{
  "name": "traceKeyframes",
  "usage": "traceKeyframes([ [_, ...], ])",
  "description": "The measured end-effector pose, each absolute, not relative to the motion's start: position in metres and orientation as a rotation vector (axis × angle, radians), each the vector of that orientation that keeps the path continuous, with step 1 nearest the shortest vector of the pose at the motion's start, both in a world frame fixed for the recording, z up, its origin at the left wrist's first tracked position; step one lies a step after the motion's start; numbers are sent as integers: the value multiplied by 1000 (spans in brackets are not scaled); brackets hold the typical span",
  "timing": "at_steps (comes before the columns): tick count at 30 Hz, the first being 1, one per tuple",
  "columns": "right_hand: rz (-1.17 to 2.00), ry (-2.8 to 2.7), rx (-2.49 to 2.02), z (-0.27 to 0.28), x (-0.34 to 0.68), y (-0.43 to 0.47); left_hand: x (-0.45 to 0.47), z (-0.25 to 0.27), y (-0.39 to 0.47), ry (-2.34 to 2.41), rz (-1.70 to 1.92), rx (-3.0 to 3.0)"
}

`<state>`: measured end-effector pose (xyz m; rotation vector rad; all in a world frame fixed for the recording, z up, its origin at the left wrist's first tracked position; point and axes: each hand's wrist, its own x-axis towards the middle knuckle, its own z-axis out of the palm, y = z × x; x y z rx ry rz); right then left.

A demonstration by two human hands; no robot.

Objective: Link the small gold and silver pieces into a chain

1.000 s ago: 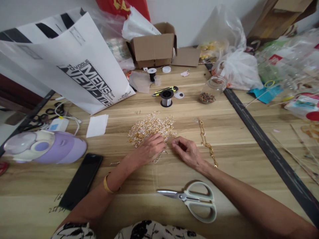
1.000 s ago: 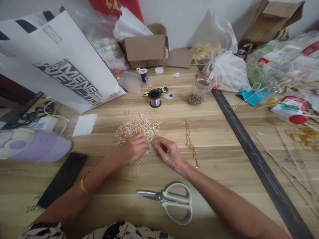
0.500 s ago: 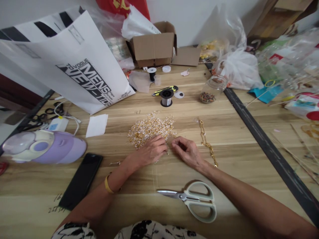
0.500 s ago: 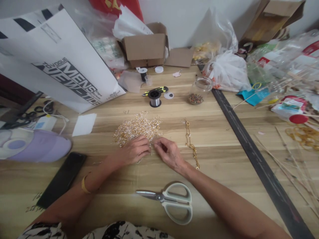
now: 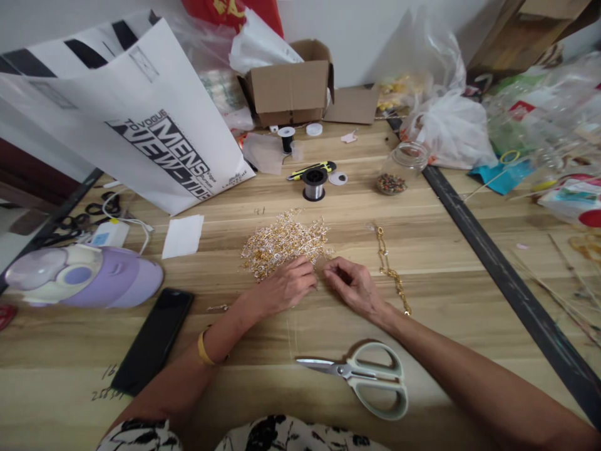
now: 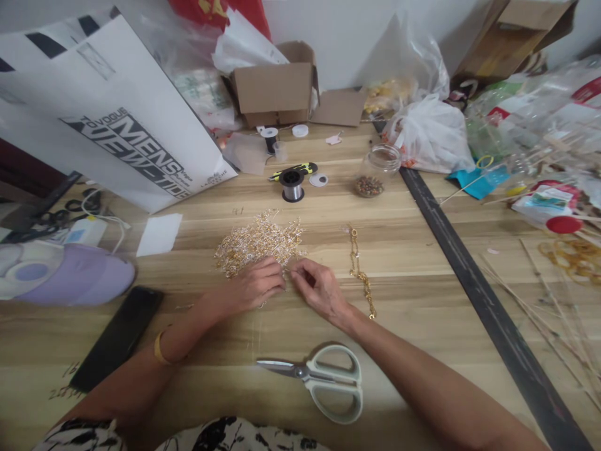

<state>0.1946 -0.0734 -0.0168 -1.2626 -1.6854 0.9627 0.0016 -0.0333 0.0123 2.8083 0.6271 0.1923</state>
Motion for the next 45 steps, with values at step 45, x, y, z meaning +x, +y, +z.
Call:
traceKeyframes([
  [45,981,-1674,-1245,-15,195,-74,0,5,-27,631,320,2691],
])
